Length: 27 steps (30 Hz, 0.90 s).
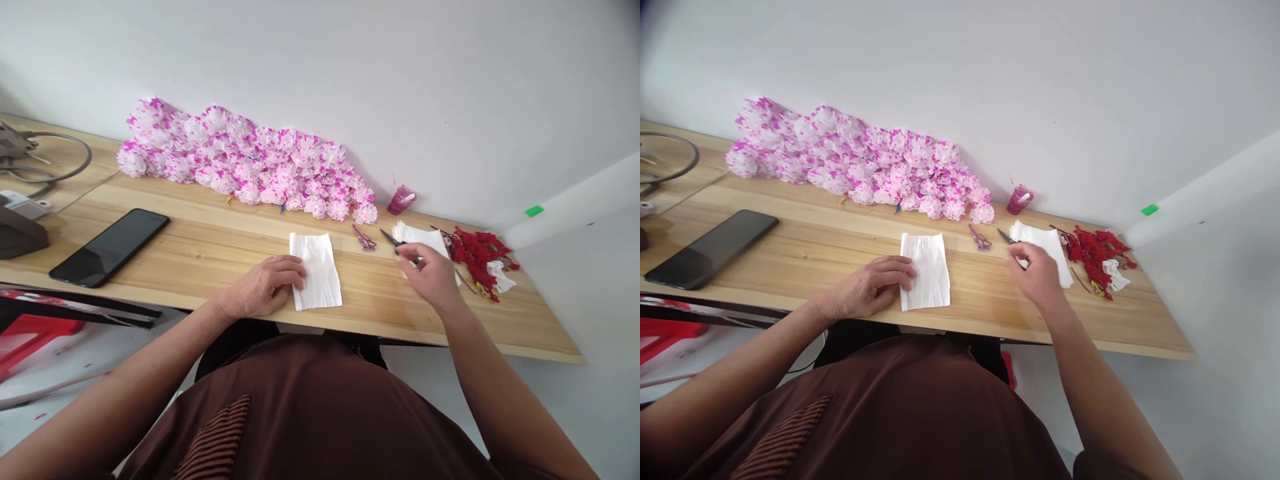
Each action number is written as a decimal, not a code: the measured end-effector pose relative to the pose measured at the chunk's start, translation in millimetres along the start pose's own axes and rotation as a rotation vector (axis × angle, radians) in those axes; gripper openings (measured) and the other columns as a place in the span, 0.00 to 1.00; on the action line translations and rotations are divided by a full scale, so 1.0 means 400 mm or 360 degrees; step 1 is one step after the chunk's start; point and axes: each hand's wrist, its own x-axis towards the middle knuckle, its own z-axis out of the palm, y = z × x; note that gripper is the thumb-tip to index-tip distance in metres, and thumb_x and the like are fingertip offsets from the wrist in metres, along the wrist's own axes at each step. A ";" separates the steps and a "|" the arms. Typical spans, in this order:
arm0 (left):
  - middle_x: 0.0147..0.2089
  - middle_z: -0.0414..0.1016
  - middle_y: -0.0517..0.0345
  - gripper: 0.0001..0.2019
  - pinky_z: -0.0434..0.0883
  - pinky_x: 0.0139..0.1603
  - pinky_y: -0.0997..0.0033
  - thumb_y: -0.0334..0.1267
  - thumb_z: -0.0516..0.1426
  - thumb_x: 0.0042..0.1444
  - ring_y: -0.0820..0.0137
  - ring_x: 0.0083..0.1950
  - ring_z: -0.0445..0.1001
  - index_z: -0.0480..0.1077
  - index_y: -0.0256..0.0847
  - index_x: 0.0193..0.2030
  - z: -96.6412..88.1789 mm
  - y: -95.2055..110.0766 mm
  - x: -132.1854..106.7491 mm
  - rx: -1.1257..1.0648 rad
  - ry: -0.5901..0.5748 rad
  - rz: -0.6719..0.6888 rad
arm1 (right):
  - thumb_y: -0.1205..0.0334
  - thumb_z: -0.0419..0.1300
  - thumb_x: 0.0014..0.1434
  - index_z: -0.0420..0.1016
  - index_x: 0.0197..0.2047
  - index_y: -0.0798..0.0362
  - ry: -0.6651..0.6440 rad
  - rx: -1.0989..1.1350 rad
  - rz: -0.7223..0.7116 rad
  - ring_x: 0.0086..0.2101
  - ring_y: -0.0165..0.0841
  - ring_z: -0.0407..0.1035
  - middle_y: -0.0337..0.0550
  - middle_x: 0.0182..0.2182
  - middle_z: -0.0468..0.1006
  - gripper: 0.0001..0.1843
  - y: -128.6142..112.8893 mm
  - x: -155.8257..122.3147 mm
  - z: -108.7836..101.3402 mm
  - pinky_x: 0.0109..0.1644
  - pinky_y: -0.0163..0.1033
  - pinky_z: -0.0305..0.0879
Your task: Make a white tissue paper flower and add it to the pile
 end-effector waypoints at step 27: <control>0.71 0.60 0.40 0.25 0.58 0.70 0.48 0.41 0.46 0.69 0.52 0.72 0.58 0.59 0.32 0.69 0.075 0.097 0.080 0.0810 -0.0205 -0.0616 | 0.49 0.46 0.71 0.59 0.68 0.54 -0.0454 0.0357 -0.0744 0.64 0.43 0.63 0.56 0.64 0.68 0.28 -0.268 -0.022 0.274 0.66 0.54 0.61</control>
